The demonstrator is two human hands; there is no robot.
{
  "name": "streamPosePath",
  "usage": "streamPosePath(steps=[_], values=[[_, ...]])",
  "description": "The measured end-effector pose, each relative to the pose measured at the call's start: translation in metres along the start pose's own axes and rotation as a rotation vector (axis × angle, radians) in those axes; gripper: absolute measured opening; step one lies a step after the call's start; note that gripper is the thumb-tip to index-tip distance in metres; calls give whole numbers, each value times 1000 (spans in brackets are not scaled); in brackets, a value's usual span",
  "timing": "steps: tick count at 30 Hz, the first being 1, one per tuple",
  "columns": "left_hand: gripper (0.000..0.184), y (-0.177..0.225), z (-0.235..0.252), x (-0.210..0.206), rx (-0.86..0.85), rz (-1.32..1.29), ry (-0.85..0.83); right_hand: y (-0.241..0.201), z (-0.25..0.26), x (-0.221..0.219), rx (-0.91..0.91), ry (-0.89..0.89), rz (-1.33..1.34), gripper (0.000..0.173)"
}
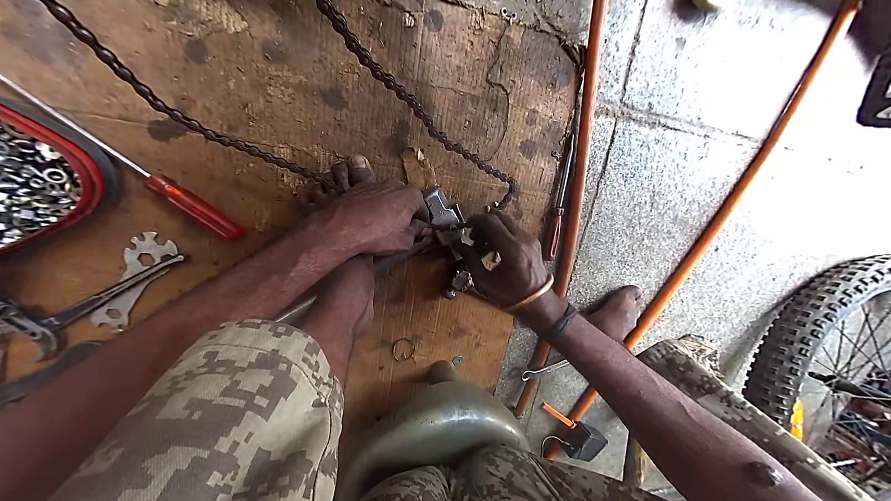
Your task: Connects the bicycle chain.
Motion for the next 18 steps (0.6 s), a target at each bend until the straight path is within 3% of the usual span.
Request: streamPosePath(steps=[4,6,9,14,18], values=[[21,-2,0,-1,7,-8,-7,19,-58,-10,-140,-83,-153,38],[22,-1,1,-1,11,-15,-7,41,-90,-29,-117,-167,-302,29],[23,-1,1,1,14,-6,-9,56,-103,-42,-30,-126,-372,20],[23,0,0,1,1,-16,-14,35,-105,-11,-241,-309,-81,18],[22,1,0,0,0,-30,-23,-31,-72,44,-51,-132,35,26]])
Point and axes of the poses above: each hand's wrist, its own z-axis towards the middle knuckle, its own x-axis out of the back of the hand, y = z × x, the point moved 5 cm from there along z, towards the middle knuckle, and after that the axes turned 4 degrees about -x, right-handed, at the moved point
